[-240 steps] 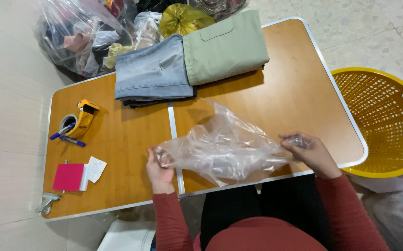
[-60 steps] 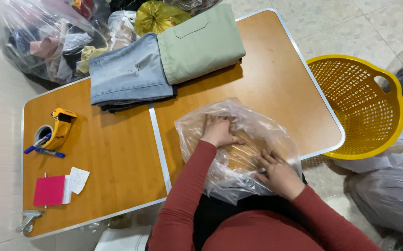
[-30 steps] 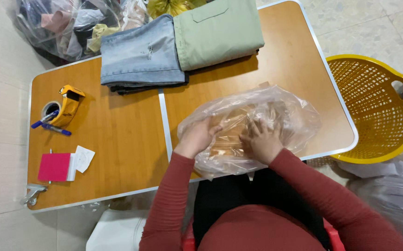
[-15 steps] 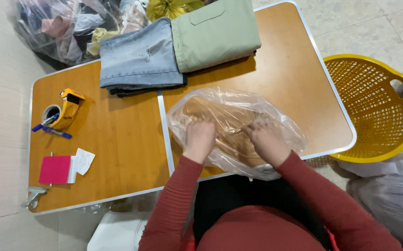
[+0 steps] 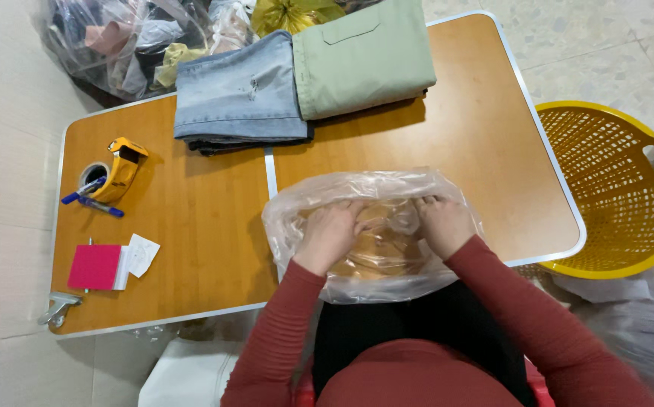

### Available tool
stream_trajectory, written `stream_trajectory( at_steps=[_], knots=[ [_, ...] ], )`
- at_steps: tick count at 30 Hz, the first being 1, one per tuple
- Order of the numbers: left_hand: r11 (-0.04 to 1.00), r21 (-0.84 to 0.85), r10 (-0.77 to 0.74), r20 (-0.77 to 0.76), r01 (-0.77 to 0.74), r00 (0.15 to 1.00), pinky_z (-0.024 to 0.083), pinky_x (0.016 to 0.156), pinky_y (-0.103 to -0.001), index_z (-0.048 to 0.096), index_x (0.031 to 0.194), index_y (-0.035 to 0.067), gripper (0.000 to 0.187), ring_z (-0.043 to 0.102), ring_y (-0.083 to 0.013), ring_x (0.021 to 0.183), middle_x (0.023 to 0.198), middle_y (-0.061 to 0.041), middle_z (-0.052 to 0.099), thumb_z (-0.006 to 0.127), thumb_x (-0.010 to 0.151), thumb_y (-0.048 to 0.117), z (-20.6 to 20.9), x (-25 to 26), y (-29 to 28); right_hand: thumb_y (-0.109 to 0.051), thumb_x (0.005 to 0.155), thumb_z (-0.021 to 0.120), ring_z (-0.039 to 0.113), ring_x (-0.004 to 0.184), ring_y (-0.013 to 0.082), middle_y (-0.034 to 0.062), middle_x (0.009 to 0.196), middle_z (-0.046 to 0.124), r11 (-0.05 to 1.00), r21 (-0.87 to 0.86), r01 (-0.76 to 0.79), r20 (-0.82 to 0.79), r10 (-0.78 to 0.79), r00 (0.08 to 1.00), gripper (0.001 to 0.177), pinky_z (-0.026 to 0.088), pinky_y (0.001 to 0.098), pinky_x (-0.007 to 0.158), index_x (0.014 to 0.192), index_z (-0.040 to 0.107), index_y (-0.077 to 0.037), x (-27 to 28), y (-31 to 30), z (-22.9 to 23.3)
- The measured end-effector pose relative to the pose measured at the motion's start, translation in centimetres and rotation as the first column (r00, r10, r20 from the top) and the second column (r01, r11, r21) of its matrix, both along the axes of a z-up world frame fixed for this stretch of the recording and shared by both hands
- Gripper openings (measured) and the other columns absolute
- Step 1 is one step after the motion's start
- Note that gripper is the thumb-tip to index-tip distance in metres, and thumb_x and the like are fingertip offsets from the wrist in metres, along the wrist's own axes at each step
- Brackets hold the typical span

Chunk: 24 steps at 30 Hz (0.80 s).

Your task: The person places folded jeans and trousers into clear plastic bags on a table. They smooth the bags and stack the packed items. A yellow basket and other supplies are nearby.

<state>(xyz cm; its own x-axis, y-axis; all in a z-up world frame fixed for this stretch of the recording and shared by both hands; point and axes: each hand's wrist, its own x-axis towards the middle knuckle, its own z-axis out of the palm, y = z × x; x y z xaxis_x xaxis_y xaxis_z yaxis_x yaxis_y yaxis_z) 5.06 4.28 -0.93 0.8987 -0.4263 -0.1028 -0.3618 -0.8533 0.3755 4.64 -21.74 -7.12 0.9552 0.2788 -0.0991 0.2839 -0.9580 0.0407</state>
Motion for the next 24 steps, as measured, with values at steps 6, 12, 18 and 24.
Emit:
stream_trajectory(
  at_steps=[6, 12, 18, 24],
  knots=[
    [0.959, 0.257, 0.142, -0.070, -0.120, 0.987, 0.047, 0.104, -0.057, 0.014, 0.164, 0.032, 0.124, 0.062, -0.0397, 0.119, 0.130, -0.020, 0.062, 0.088, 0.068, 0.057, -0.5, 4.4, -1.7, -0.027, 0.088, 0.073, 0.059, 0.126, 0.0274, 0.0112, 0.127, 0.064, 0.998, -0.048, -0.049, 0.042, 0.051, 0.998, 0.057, 0.051, 0.0387, 0.101, 0.140, 0.054, -0.012, -1.5, 0.9, -0.7],
    [0.929, 0.347, 0.133, 0.009, -0.128, 0.991, 0.043, 0.106, -0.059, 0.006, 0.162, 0.032, 0.132, 0.054, -0.0415, 0.129, 0.141, -0.024, 0.055, 0.091, 0.064, 0.058, -2.6, 5.4, -2.5, -0.033, 0.070, 0.081, 0.043, 0.140, 0.0284, 0.0130, 0.155, 0.048, 0.938, 0.059, -0.341, 0.082, 0.336, 0.938, 0.100, 0.040, 0.0435, 0.108, 0.158, 0.036, -0.016, -3.4, 1.7, 3.0],
    [0.963, 0.269, 0.023, -0.170, 0.024, 0.985, 0.044, 0.106, -0.055, 0.013, 0.168, 0.022, 0.106, 0.056, -0.0408, 0.124, 0.131, -0.028, 0.057, 0.075, 0.085, 0.047, 1.8, 1.6, -4.1, -0.044, 0.069, 0.085, 0.026, 0.153, 0.0303, 0.0112, 0.165, 0.035, 0.973, -0.134, -0.188, -0.004, 0.189, 0.982, 0.110, 0.028, 0.0537, 0.114, 0.160, 0.026, -0.024, -2.7, 0.8, 7.2],
    [0.992, -0.097, -0.046, 0.356, 0.086, 0.933, 0.040, 0.113, -0.052, 0.052, 0.146, 0.017, 0.059, 0.060, -0.0307, 0.129, 0.133, -0.012, 0.068, 0.063, 0.098, 0.050, 4.6, -0.5, -2.2, -0.049, 0.069, 0.083, 0.033, 0.144, 0.0249, 0.0048, 0.157, 0.043, 0.980, -0.019, -0.199, 0.032, 0.199, 0.979, 0.102, 0.030, 0.0534, 0.114, 0.157, 0.034, -0.028, -2.7, -0.6, 7.6]
  ],
)
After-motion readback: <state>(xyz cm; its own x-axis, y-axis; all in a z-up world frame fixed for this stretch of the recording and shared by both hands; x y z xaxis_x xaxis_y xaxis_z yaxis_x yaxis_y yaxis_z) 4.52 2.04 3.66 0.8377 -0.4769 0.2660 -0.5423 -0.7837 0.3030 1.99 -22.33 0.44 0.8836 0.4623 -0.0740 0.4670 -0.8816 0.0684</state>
